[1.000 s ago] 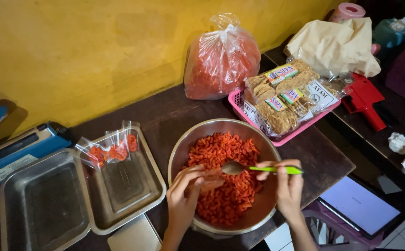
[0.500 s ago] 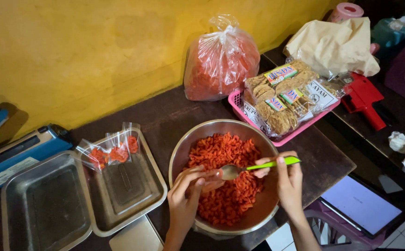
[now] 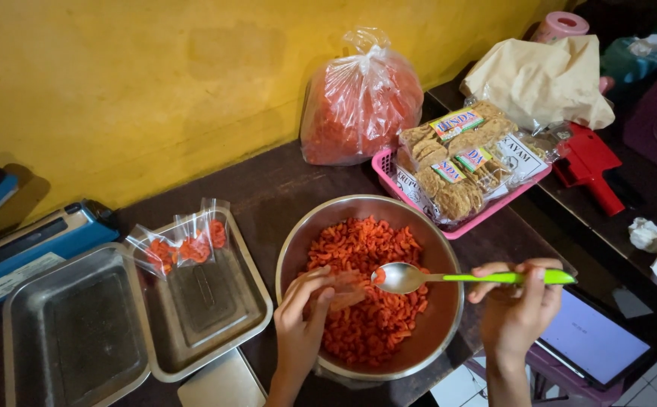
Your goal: The person scoops red snack pieces from a large metal bowl into small clear plastic bags using a green spoon. Each filled bag is placed on a digital scale to check weight, then set aside on a metal tray. The process repeats with multiple bags.
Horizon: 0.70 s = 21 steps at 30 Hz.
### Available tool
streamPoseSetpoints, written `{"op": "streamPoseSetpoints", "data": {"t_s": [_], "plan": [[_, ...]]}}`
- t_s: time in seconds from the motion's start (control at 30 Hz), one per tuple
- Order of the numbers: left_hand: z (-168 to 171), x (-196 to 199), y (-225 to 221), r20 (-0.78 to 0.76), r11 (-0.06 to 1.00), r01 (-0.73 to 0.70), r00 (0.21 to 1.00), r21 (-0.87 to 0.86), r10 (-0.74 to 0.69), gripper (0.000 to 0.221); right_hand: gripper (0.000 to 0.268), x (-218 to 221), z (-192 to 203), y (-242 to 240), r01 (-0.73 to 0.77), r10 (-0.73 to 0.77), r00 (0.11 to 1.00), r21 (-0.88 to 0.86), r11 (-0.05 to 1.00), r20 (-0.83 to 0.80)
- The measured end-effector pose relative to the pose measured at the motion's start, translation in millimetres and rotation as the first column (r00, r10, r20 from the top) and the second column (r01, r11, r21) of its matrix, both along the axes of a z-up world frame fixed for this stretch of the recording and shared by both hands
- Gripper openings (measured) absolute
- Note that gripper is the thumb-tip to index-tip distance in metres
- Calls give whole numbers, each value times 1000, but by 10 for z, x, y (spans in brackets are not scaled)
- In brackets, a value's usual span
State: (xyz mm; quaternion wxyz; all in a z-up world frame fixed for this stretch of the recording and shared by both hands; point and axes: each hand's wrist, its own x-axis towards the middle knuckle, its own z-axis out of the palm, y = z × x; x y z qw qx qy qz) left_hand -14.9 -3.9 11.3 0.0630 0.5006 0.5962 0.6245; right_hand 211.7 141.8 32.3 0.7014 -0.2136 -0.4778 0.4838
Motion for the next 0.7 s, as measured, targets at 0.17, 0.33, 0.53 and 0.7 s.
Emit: {"op": "streamPoseSetpoints", "data": {"t_s": [0.17,0.33,0.53,0.7], "plan": [[-27,4,1,1,1000,0,1000,4,0,20,18,-64,-11,-55,-39,38,999,33,999,30],[-38,4,11,-2,999,19,1000,29,-19,20,17,-137,-61,-116,-137,118,985,150,979,126],[-65,-5,12,-1,1000,-13,1000,6,13,20,17,-127,-248,-183,-478,375,876,455,751,301],[-57,-5,10,-18,999,-40,999,19,40,22,17,-132,-229,-105,-145,156,988,422,895,7]]}}
